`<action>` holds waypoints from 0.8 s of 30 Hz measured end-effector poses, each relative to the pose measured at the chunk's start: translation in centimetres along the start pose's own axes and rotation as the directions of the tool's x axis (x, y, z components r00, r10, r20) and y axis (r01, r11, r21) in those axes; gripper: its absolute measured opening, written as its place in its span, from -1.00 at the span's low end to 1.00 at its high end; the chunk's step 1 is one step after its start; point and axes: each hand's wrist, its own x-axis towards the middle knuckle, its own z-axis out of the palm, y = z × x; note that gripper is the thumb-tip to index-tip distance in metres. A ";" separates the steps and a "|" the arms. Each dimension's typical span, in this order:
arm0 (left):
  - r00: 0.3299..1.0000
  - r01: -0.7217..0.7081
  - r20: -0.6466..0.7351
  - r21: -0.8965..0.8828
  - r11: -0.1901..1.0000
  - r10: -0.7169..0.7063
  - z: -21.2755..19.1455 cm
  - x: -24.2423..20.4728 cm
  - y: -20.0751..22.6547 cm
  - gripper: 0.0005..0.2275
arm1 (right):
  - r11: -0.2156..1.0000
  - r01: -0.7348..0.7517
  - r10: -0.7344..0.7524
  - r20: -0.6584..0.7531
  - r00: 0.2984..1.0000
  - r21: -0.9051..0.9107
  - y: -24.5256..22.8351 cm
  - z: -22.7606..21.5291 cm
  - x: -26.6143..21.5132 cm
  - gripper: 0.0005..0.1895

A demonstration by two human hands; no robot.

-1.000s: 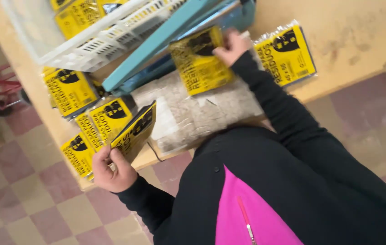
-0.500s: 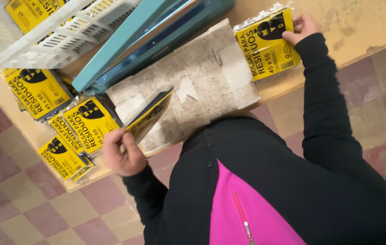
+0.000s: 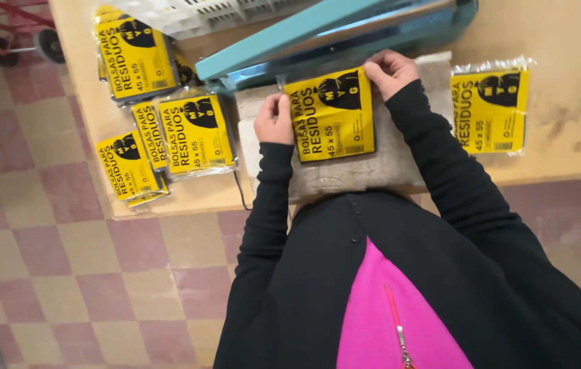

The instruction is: The person repeatedly picks up yellow plastic bags from a white basket, places each on a heat-sealing machine, closes the lid to seal the package, and sets the sealed bag aside. The process is repeated for many identical items throughout the clip.

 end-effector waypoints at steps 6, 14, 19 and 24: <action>0.942 -0.229 -0.037 0.658 0.718 0.334 0.9 4.7 -1.0 -0.87 | 0.874 0.086 -0.193 -0.179 0.965 -0.478 0.7 0.8 5.3 -0.84; 0.932 -0.154 -0.079 0.798 0.583 0.355 2.3 6.4 -1.0 -0.82 | 0.581 0.002 -0.315 -0.222 0.923 -0.814 -1.1 1.9 6.3 -0.67; 0.935 -0.117 -0.122 0.782 0.612 0.335 2.3 6.3 -1.2 -0.83 | 0.400 0.354 -0.587 0.060 0.807 -0.845 -9.6 5.4 3.4 -0.66; 0.943 -0.139 -0.085 0.780 0.611 0.323 1.8 5.5 -1.2 -0.81 | -0.137 0.647 -0.560 0.598 0.574 -0.750 -15.2 6.7 9.4 -0.65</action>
